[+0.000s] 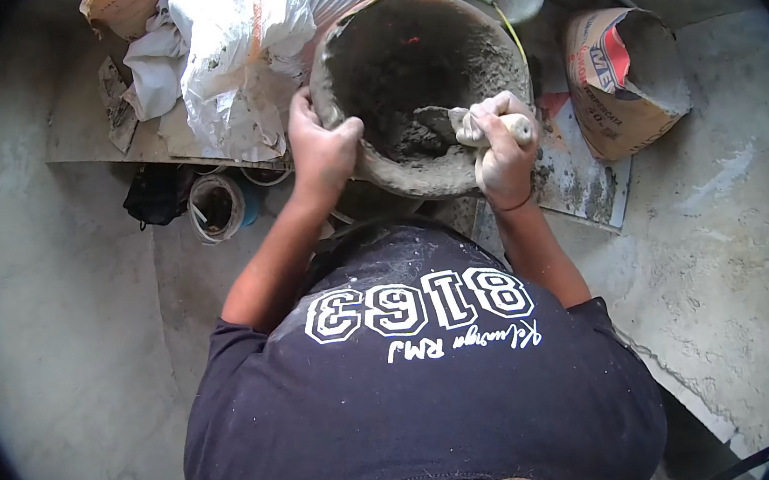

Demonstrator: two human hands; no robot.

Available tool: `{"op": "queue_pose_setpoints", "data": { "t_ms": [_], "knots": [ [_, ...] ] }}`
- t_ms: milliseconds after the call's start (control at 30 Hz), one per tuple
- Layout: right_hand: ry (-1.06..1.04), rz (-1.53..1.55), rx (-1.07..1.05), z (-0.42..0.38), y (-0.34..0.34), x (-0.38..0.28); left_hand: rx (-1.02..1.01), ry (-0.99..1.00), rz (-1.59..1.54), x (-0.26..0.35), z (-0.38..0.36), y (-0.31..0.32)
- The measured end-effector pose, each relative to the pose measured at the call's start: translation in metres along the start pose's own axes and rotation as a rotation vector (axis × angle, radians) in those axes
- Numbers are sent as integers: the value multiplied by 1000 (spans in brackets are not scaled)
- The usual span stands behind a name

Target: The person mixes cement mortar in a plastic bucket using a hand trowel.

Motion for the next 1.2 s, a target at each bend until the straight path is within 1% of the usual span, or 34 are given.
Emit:
{"op": "queue_pose_setpoints", "data": {
  "t_ms": [67,133,167,200,267,300,367,400,467,533,633,667,733,767,833,867,900,933,967,1067,1133,1200],
  "knots": [
    [39,258,-50,-4,1,-1,-47,1,112,23,16,-2],
    [6,364,-117,-1,1,-12,-136,143,75,36,43,-5],
    [23,404,-73,-2,2,-23,-187,130,172,46,47,-8],
    [23,408,-72,0,3,-32,-231,120,255,49,55,-12],
    [-137,348,-284,3,9,-56,-322,195,375,67,60,-10],
    [-244,263,-407,5,14,-67,-318,194,373,69,64,-10],
    [-455,36,-563,8,29,-88,-378,275,451,73,70,-5],
    [-572,-85,-635,8,39,-97,-374,274,448,74,69,-1],
    [-664,-142,-713,11,53,-93,-239,348,743,77,70,4],
    [-760,-175,-724,18,67,-80,-222,373,710,66,80,-1],
    [-828,-267,-746,26,82,-55,-195,423,695,61,84,-4],
    [-829,-285,-731,30,86,-47,-192,418,688,61,83,-5],
    [-795,-309,-709,35,96,-41,-206,394,882,75,75,1],
    [-751,-331,-700,38,98,-36,-205,384,873,74,76,0],
    [-685,-348,-711,41,103,-26,-232,442,788,70,75,-1],
    [-676,-340,-734,41,107,-20,-231,437,776,68,76,-3],
    [-614,-431,-760,40,111,-13,-230,455,774,68,77,-5],
    [-484,-500,-762,42,108,7,-233,474,774,67,77,-8],
    [-421,-498,-758,47,107,13,-236,474,769,65,80,-11],
    [-211,-478,-769,61,106,21,-184,413,683,47,94,-27],
    [-123,-493,-812,58,110,24,-155,301,381,28,105,-38],
    [-94,-510,-864,52,107,29,-120,286,418,11,106,-44]
  ]
}}
Point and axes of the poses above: each hand's wrist, its own z-axis towards the middle knuckle, its own y-axis out of the palm, x = y × z, the point moved 5 cm from there along z, towards the middle knuckle, and after that the axes turned 3 degrees about y, right-handed, at the moved point
